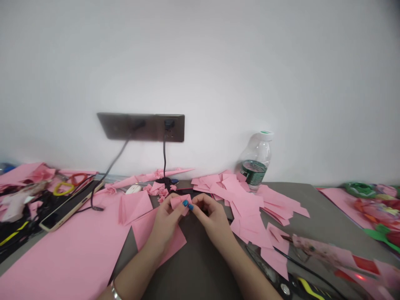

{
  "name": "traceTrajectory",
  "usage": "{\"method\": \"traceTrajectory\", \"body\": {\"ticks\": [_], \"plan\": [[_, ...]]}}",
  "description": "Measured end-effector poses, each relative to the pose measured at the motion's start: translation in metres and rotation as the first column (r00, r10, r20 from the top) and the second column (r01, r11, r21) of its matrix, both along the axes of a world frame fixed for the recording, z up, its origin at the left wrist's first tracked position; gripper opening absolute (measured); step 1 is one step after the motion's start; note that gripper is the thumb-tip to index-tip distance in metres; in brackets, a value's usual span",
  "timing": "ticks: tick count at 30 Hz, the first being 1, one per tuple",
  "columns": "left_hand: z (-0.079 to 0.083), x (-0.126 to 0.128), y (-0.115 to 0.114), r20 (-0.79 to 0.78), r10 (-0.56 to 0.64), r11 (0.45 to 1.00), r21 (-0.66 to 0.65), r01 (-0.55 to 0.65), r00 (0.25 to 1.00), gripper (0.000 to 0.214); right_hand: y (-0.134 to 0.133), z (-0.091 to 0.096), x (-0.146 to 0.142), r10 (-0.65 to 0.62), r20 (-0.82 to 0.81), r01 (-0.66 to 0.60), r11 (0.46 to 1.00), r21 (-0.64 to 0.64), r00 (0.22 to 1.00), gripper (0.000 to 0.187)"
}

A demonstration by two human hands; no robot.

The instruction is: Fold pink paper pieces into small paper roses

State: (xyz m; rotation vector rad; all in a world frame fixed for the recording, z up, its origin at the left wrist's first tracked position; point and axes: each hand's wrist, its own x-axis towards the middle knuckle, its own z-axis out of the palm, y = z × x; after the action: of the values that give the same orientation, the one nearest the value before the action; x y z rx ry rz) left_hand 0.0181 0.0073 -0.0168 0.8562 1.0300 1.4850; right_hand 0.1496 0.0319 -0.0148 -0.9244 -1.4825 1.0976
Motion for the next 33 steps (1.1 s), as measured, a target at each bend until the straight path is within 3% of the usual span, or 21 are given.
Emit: {"method": "traceTrajectory", "body": {"ticks": [3, 16, 23, 33], "plan": [[0.0021, 0.0005, -0.0003, 0.023, -0.025, 1.000, -0.003, 0.025, 0.999, 0.022, 0.0001, -0.0010, 0.0004, -0.001, 0.004, 0.001, 1.000, -0.005, 1.000, 0.014], [-0.0022, -0.0044, -0.0003, -0.218, -0.017, 0.998, 0.054, 0.029, 0.976, 0.018, -0.0026, 0.0027, -0.0002, 0.040, 0.076, -0.043, 0.998, 0.040, 0.996, 0.016], [-0.0038, -0.0053, 0.0005, -0.192, 0.000, 0.998, 0.061, 0.012, 0.981, 0.026, -0.0042, 0.0039, -0.0010, 0.083, 0.101, -0.084, 0.996, 0.012, 0.991, 0.017], [0.0014, -0.0062, -0.0002, -0.205, 0.031, 0.998, 0.057, -0.020, 0.978, 0.011, -0.0066, 0.0054, -0.0018, 0.135, 0.063, -0.135, 0.991, -0.006, 0.989, 0.018]]}}
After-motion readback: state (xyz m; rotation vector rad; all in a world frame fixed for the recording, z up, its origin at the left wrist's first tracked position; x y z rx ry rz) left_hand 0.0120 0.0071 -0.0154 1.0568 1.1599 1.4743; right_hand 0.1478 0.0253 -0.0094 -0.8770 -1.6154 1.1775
